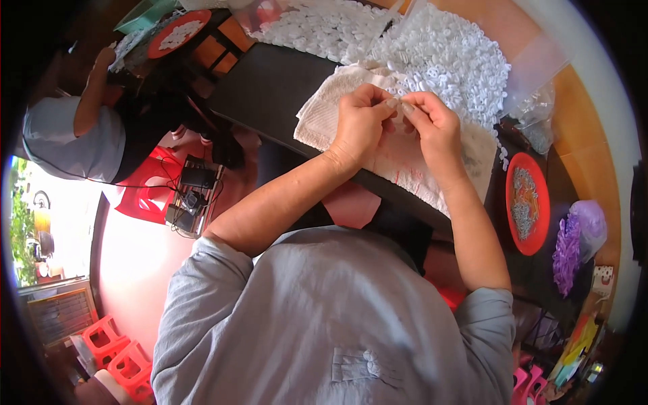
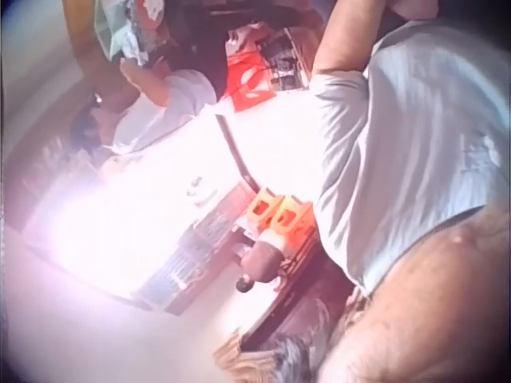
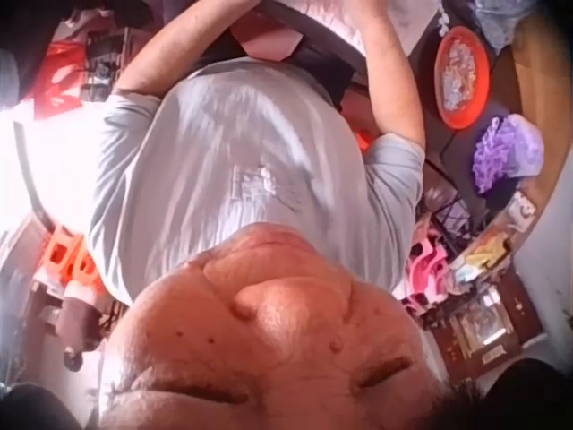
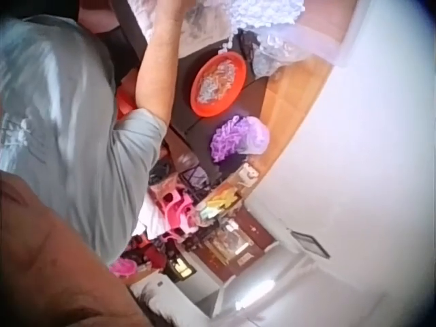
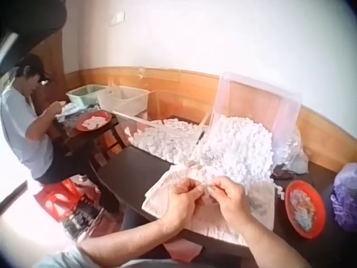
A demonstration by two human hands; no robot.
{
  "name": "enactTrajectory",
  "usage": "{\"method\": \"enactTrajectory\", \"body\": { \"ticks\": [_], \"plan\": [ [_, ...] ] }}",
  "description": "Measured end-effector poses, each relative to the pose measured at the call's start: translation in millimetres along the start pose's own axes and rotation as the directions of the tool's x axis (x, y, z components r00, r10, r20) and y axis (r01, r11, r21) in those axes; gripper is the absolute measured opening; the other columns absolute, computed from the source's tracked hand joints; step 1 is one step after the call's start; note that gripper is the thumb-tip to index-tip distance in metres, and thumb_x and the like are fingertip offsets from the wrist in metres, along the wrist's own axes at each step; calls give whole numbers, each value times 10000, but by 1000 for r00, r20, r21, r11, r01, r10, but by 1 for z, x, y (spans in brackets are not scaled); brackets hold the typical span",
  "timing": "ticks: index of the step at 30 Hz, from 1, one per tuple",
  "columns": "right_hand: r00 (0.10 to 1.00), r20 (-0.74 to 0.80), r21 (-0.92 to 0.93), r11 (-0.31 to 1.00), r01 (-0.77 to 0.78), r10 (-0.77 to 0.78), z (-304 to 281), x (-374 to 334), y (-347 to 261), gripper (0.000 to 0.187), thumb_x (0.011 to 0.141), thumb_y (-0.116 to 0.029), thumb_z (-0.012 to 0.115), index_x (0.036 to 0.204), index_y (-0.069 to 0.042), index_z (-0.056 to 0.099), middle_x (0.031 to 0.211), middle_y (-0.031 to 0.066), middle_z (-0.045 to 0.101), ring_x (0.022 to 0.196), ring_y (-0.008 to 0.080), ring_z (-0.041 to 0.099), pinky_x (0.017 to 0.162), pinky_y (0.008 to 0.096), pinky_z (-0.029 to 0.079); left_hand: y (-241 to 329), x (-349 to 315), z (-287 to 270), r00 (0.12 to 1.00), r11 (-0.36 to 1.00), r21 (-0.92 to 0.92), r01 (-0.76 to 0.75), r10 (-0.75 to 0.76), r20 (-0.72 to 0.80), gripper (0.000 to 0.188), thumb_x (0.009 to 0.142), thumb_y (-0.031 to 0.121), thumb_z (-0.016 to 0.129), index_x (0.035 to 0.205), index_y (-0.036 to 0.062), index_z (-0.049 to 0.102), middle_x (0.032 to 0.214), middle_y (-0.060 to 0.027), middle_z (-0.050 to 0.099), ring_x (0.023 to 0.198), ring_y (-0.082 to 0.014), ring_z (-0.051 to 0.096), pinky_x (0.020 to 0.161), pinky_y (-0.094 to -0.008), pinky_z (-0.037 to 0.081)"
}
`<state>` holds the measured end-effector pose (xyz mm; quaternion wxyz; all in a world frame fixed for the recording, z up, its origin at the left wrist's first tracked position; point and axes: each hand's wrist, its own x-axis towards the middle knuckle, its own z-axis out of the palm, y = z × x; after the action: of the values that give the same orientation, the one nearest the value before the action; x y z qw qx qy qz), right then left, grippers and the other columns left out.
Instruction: Manually assembling small white plastic flower-like components at a workstation.
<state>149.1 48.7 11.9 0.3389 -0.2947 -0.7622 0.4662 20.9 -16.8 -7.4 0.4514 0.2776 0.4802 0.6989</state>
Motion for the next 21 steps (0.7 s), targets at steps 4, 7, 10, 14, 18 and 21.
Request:
{"method": "enactTrajectory", "body": {
  "ticks": [4,7,10,14,18,21],
  "plan": [
    [988,-94,-40,992,122,-125,-13,-11,-32,147,894,-51,577,1023,-14,636,798,-14,604,682,43,524,585,184,385,16,0,-15,995,987,-151,-59,46,-90,83,883,77,581,887,-4,559,784,-100,601,560,-163,568,393,-270,402],
    [917,126,-128,911,393,-378,-24,-36,-102,105,830,12,597,924,26,643,818,29,639,687,78,553,594,208,405,26,5,-34,983,977,-190,-100,67,-174,74,898,71,564,889,-2,560,789,-108,604,582,-177,577,433,-278,426],
    [536,633,-10,686,727,-558,-15,-57,-159,183,655,-110,663,838,-96,673,747,41,609,656,191,598,587,279,479,19,11,-48,981,977,-175,-118,87,-175,70,905,66,560,897,-3,562,796,-105,606,594,-179,581,468,-281,444],
    [659,470,89,774,626,-587,5,-98,-217,199,550,-211,664,738,-147,680,799,-1,602,599,161,562,499,268,430,12,8,-59,964,971,-145,-192,158,-216,64,897,54,568,889,-8,557,775,-101,603,578,-175,582,449,-279,448],
    [631,610,-22,785,619,-480,-18,-90,-250,264,636,-274,713,789,-68,648,822,76,596,532,163,505,440,252,384,8,14,-43,977,964,-182,-195,174,-125,45,891,33,567,905,-10,562,783,-103,602,608,-189,597,478,-290,469],
    [588,707,-87,777,624,-393,-21,-83,-256,359,701,-322,750,827,-9,625,839,134,593,482,164,463,396,240,350,7,13,-42,981,968,-181,-173,153,-119,45,883,28,577,901,-12,564,787,-100,601,608,-184,595,477,-287,469]
  ]
}}
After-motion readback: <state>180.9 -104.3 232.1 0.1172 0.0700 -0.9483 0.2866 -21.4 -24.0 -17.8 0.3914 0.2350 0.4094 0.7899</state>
